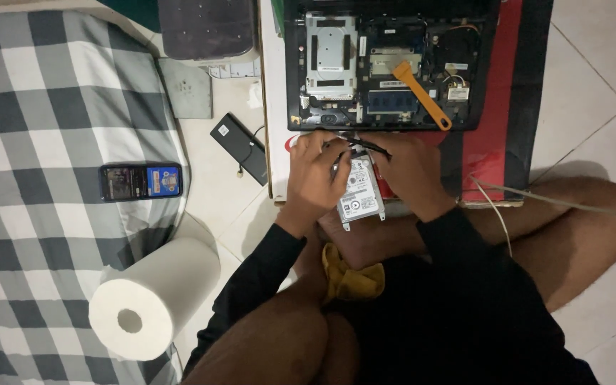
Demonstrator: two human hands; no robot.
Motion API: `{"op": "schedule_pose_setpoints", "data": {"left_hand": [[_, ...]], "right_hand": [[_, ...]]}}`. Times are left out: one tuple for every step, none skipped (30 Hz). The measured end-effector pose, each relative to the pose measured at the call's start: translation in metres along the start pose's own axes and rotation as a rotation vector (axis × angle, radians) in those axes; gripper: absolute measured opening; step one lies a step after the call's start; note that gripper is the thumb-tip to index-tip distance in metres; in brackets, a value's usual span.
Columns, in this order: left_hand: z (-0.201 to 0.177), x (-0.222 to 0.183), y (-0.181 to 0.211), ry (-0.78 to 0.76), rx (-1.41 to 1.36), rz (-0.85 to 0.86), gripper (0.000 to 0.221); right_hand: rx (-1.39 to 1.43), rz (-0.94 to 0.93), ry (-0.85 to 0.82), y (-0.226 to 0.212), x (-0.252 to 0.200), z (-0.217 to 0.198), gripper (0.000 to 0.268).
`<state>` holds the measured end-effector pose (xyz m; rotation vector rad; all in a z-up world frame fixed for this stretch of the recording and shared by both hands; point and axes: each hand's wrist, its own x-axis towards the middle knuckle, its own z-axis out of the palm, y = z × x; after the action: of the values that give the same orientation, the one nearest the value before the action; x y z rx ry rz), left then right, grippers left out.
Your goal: The person sits cross-legged on the floor and uses a screwdriver to remove and reinsert screws on a hard drive. They repeatedly pick up the drive, loosen screws, place the drive down, and then tighten the screws again.
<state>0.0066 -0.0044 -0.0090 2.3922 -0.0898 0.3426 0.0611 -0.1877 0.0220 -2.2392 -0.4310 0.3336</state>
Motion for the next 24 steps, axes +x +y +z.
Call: {"op": "schedule_pose_setpoints", "data": {"left_hand": [[-0.001, 0.0, 0.001, 0.007, 0.006, 0.005, 0.013], [-0.002, -0.001, 0.002, 0.008, 0.006, 0.003, 0.013], [-0.004, -0.001, 0.003, 0.018, -0.008, 0.008, 0.015], [-0.005, -0.001, 0.003, 0.028, -0.023, 0.013, 0.018], [-0.005, -0.001, 0.003, 0.029, -0.024, 0.013, 0.018], [-0.005, -0.002, 0.003, 0.032, -0.036, 0.001, 0.021], [-0.005, -0.002, 0.003, 0.035, -0.049, -0.009, 0.024], [-0.005, -0.002, 0.003, 0.036, -0.051, -0.009, 0.024], [-0.006, -0.002, 0.002, 0.044, -0.072, -0.008, 0.024], [-0.007, -0.002, 0.002, 0.051, -0.093, -0.007, 0.024], [-0.005, -0.002, 0.001, 0.054, -0.091, -0.008, 0.024], [-0.004, -0.002, 0.0, 0.085, -0.111, -0.007, 0.021], [-0.003, -0.002, -0.001, 0.114, -0.132, -0.007, 0.018], [-0.006, -0.002, 0.001, 0.115, -0.13, -0.008, 0.018], [-0.008, -0.001, 0.002, 0.138, -0.135, 0.008, 0.016], [-0.01, 0.0, 0.004, 0.161, -0.139, 0.024, 0.014], [-0.011, 0.0, 0.005, 0.163, -0.138, 0.025, 0.014], [-0.012, 0.001, 0.007, 0.188, -0.162, 0.02, 0.015], [-0.013, 0.002, 0.008, 0.214, -0.185, 0.016, 0.016], [-0.013, 0.002, 0.007, 0.218, -0.183, 0.017, 0.016], [-0.014, 0.002, 0.006, 0.223, -0.206, 0.027, 0.019], [-0.014, 0.002, 0.005, 0.227, -0.229, 0.038, 0.023], [-0.012, 0.0, 0.003, 0.231, -0.227, 0.038, 0.023], [-0.009, -0.002, 0.0, 0.225, -0.258, 0.035, 0.023]], "right_hand": [[0.015, -0.001, -0.029, 0.001, 0.001, -0.001, 0.032], [0.014, -0.002, -0.031, 0.0, 0.001, 0.0, 0.032], [0.0, -0.021, -0.026, -0.002, 0.001, 0.001, 0.03], [-0.014, -0.039, -0.022, -0.003, 0.002, 0.002, 0.028], [-0.015, -0.04, -0.022, 0.0, 0.001, 0.002, 0.028], [-0.027, -0.059, -0.022, 0.002, 0.001, 0.003, 0.03], [-0.04, -0.076, -0.021, 0.005, 0.001, 0.003, 0.032], [-0.042, -0.076, -0.021, 0.009, -0.002, 0.007, 0.032], [-0.109, -0.102, -0.003, 0.013, -0.004, 0.01, 0.032], [-0.176, -0.128, 0.014, 0.017, -0.006, 0.014, 0.033], [-0.176, -0.132, 0.013, 0.016, -0.005, 0.015, 0.033], [-0.265, -0.147, 0.01, 0.015, -0.004, 0.015, 0.03], [-0.354, -0.162, 0.008, 0.014, -0.004, 0.015, 0.027], [-0.353, -0.164, 0.007, 0.018, -0.006, 0.019, 0.027], [-0.453, -0.193, 0.036, 0.022, -0.007, 0.022, 0.027], [-0.554, -0.222, 0.066, 0.026, -0.008, 0.025, 0.026], [-0.554, -0.225, 0.066, 0.03, -0.008, 0.027, 0.026], [-0.545, -0.211, 0.06, 0.033, -0.008, 0.029, 0.028], [-0.536, -0.199, 0.055, 0.037, -0.008, 0.031, 0.031], [-0.536, -0.203, 0.056, 0.034, -0.01, 0.027, 0.031], [-0.366, -0.152, 0.043, 0.031, -0.012, 0.024, 0.031], [-0.196, -0.101, 0.03, 0.028, -0.013, 0.021, 0.032], [-0.195, -0.105, 0.029, 0.023, -0.012, 0.017, 0.032], [0.013, -0.03, 0.063, 0.017, -0.01, 0.012, 0.018]]}}
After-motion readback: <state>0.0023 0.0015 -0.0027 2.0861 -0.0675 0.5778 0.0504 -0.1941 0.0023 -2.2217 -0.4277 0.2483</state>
